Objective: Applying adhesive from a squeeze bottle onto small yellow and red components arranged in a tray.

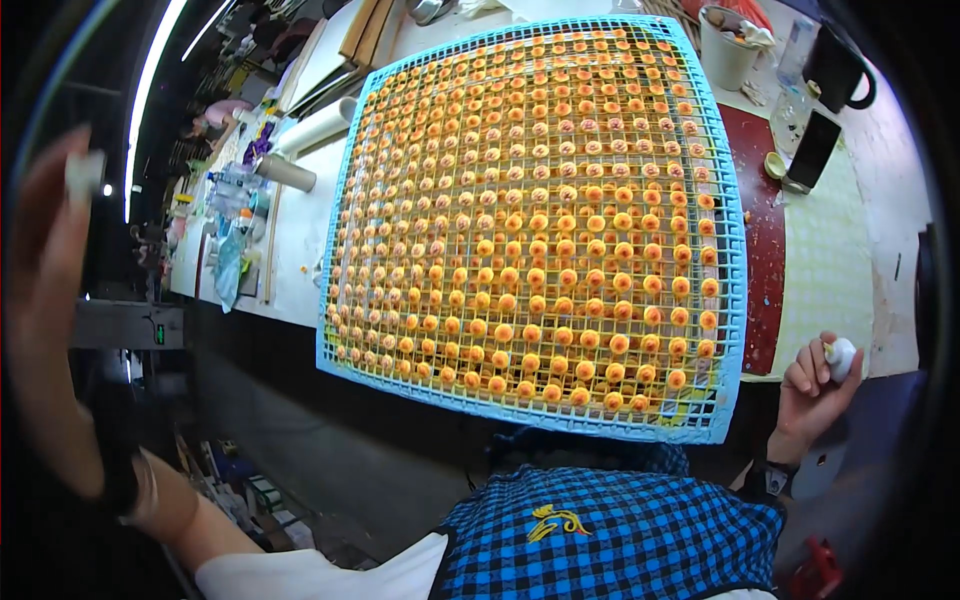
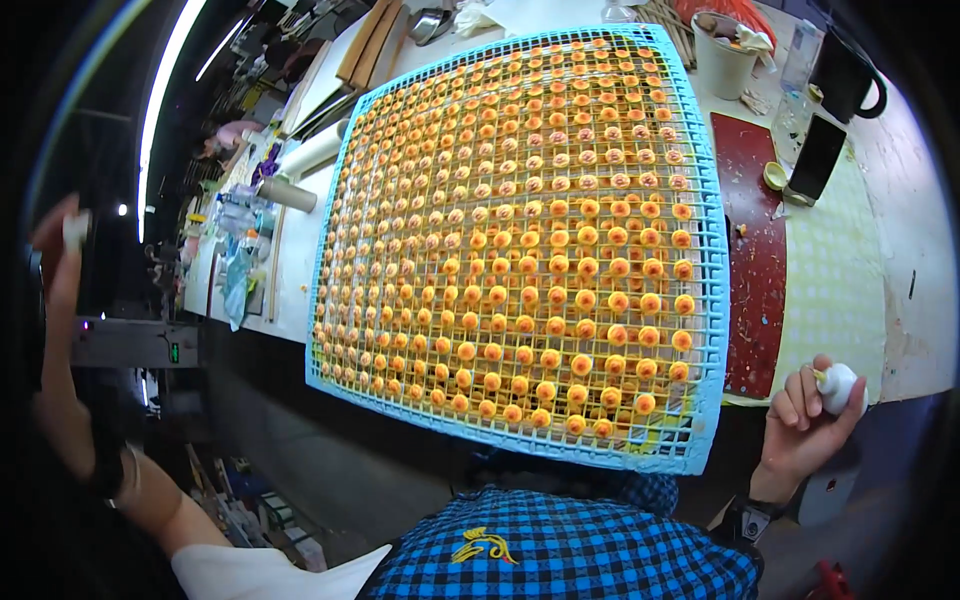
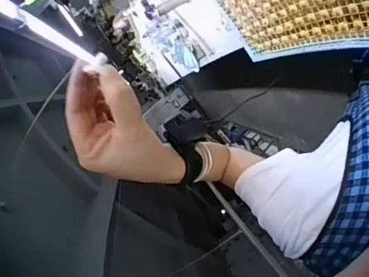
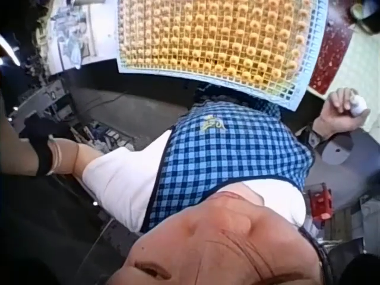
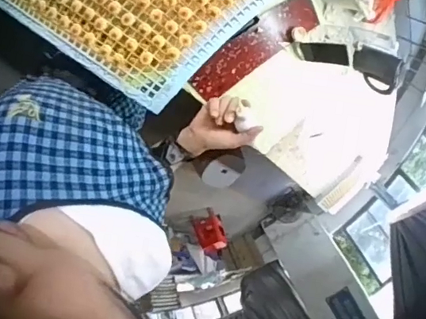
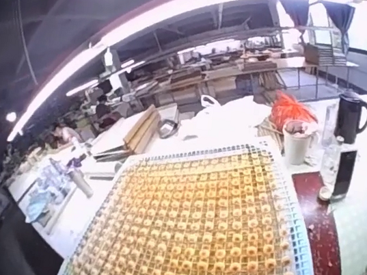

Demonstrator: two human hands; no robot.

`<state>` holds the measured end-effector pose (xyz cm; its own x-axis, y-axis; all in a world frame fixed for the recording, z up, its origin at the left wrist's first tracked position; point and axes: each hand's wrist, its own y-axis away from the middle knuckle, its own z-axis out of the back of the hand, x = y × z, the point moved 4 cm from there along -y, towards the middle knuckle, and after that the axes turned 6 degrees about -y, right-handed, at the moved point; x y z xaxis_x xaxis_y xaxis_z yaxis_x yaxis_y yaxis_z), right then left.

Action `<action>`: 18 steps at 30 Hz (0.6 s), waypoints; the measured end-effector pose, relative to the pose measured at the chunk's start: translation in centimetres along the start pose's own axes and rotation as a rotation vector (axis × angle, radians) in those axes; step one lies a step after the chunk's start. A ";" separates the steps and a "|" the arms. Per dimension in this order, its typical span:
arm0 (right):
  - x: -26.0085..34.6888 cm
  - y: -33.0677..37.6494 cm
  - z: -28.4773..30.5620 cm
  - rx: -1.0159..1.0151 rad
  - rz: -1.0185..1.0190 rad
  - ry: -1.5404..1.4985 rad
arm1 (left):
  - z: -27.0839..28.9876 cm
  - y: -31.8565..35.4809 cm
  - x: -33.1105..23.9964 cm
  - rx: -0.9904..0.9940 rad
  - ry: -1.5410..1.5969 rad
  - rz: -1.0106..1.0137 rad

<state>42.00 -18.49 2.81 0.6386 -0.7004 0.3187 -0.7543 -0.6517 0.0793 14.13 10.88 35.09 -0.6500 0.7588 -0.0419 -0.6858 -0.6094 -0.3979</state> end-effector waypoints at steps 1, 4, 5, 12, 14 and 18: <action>-0.8 0.2 -0.8 0.018 -0.018 0.018 | 0.4 2.6 0.8 -0.032 -0.092 0.009; -2.3 0.7 -2.8 0.081 -0.081 0.027 | -2.3 8.0 0.5 0.126 -0.133 0.087; -2.4 1.1 -2.9 0.037 -0.040 0.090 | -7.5 8.8 2.5 0.195 0.021 0.114; -7.7 1.8 -6.1 0.101 -0.172 0.024 | -21.2 10.7 5.2 0.100 0.247 -0.174; -9.0 2.3 -6.9 0.117 -0.166 0.044 | -23.2 9.6 5.1 0.042 0.215 -0.219; -10.0 3.7 -6.8 0.075 -0.106 0.080 | -26.3 8.3 5.4 -0.002 0.102 -0.319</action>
<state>31.76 -11.92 6.37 0.6974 -0.6034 0.3868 -0.6682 -0.7425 0.0465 13.57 16.03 7.44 -0.3665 0.9304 -0.0064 -0.8488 -0.3372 -0.4072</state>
